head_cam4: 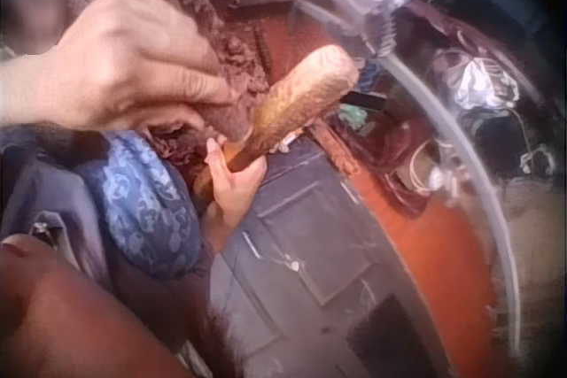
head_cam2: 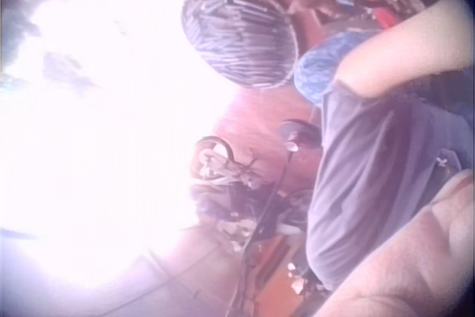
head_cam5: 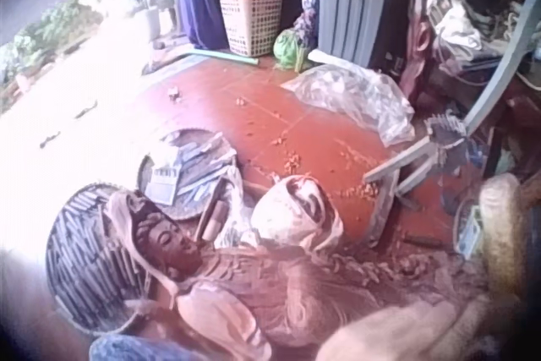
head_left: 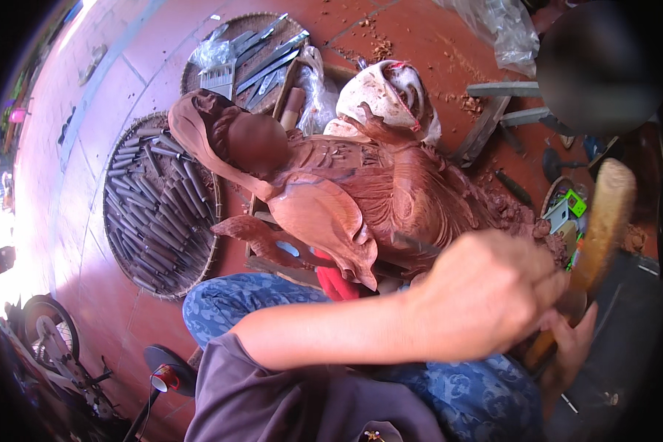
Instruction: The person carves a wooden statue of a reclining figure using a chisel and mallet. They repeatedly strike the chisel to shape the wood, occasionally switching chisels from a nearby tray and brushing away wood shavings.
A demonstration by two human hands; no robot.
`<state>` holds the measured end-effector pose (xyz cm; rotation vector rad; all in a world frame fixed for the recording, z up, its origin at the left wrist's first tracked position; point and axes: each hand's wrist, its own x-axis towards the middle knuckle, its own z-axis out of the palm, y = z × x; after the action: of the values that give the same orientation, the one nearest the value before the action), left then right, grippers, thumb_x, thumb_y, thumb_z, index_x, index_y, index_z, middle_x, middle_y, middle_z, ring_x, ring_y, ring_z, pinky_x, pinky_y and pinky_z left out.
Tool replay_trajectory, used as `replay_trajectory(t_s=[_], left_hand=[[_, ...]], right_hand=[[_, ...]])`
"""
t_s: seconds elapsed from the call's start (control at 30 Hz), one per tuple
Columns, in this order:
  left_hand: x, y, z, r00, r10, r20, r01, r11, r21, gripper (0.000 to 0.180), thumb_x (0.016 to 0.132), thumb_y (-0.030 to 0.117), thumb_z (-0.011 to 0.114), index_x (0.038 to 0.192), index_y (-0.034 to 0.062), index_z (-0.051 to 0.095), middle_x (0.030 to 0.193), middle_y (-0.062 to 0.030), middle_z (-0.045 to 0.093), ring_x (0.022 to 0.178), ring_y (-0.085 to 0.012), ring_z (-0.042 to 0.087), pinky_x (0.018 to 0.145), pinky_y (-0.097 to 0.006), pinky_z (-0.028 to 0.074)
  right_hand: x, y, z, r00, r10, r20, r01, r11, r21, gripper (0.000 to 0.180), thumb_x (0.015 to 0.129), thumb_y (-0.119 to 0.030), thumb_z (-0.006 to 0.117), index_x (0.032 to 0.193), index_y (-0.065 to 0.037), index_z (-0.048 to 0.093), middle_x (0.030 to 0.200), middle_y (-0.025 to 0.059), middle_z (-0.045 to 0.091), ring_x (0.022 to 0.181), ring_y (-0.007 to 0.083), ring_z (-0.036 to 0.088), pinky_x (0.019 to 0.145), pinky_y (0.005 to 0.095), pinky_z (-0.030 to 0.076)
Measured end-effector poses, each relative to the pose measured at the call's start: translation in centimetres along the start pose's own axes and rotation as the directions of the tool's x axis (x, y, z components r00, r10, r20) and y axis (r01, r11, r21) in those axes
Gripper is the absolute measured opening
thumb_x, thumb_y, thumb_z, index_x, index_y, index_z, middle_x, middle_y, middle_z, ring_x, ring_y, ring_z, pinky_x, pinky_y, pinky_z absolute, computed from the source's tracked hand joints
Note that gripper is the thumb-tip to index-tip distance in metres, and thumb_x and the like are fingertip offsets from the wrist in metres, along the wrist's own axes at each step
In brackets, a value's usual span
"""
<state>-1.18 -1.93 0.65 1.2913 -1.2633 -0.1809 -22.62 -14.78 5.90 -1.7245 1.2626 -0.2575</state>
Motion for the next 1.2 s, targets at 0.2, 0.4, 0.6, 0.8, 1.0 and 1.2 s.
replay_trajectory(t_s=[0.2,0.4,0.6,0.8,1.0,1.2], left_hand=[[-3.1,4.5,-0.2,0.946,-0.169,0.278,0.215,0.966,-0.144,0.034,0.085,0.030,0.067,0.102,0.0007,0.062,0.074,-0.0077,0.055,0.064,-0.0238,0.061,0.054,-0.035,0.049],[-2.1,2.9,-1.2,0.962,-0.101,0.253,0.132,0.985,-0.110,0.039,0.087,0.038,0.066,0.102,0.0025,0.066,0.070,-0.0047,0.052,0.057,-0.0209,0.059,0.045,-0.033,0.046],[0.2,-0.7,-1.5,0.977,-0.160,0.140,0.156,0.987,0.039,0.038,0.084,0.044,0.070,0.085,0.0060,0.067,0.063,-0.0075,0.055,0.052,-0.0273,0.060,0.045,-0.036,0.046],[0.0,-1.5,-1.3,0.977,-0.196,0.088,0.193,0.980,0.042,0.036,0.081,0.042,0.074,0.087,0.0060,0.070,0.062,-0.0076,0.057,0.052,-0.0277,0.060,0.046,-0.036,0.046],[0.6,-2.4,-1.1,0.974,-0.218,0.059,0.217,0.976,0.026,0.030,0.080,0.033,0.077,0.090,0.0042,0.072,0.067,-0.0094,0.063,0.057,-0.0265,0.063,0.049,-0.034,0.048],[1.3,-0.9,-1.9,0.974,0.022,0.226,-0.043,0.995,0.088,0.036,0.071,0.032,0.083,0.090,0.0031,0.073,0.073,-0.0089,0.068,0.062,-0.0223,0.066,0.054,-0.030,0.050]], right_hand=[[1.5,-3.2,-3.1,0.860,-0.499,-0.105,0.506,0.860,0.057,0.043,0.083,-0.005,0.060,0.121,0.001,0.040,0.086,0.0041,0.047,0.067,0.0093,0.045,0.062,0.0225,0.040],[3.8,-5.0,-1.5,0.655,-0.756,-0.004,0.604,0.521,0.603,0.031,0.083,-0.005,0.064,0.100,-0.009,0.038,0.079,0.0004,0.043,0.065,0.0092,0.041,0.066,0.0248,0.035],[5.7,-3.5,2.3,0.656,-0.753,-0.061,0.608,0.479,0.633,0.032,0.082,-0.009,0.069,0.095,-0.017,0.041,0.075,-0.0045,0.044,0.068,0.0078,0.044,0.075,0.0287,0.033],[6.3,-2.6,3.4,0.637,-0.766,-0.085,0.614,0.438,0.657,0.036,0.080,-0.017,0.074,0.094,-0.020,0.041,0.075,-0.0077,0.044,0.070,0.0062,0.045,0.079,0.0302,0.032],[6.4,-1.2,3.2,0.606,-0.790,-0.091,0.640,0.416,0.646,0.035,0.081,-0.015,0.073,0.094,-0.021,0.041,0.076,-0.0072,0.045,0.071,0.0074,0.045,0.080,0.0317,0.032],[6.8,-1.7,3.3,0.571,-0.819,-0.060,0.599,0.366,0.712,0.035,0.082,-0.013,0.072,0.098,-0.020,0.042,0.081,-0.0050,0.049,0.072,0.0107,0.049,0.079,0.0352,0.035]])
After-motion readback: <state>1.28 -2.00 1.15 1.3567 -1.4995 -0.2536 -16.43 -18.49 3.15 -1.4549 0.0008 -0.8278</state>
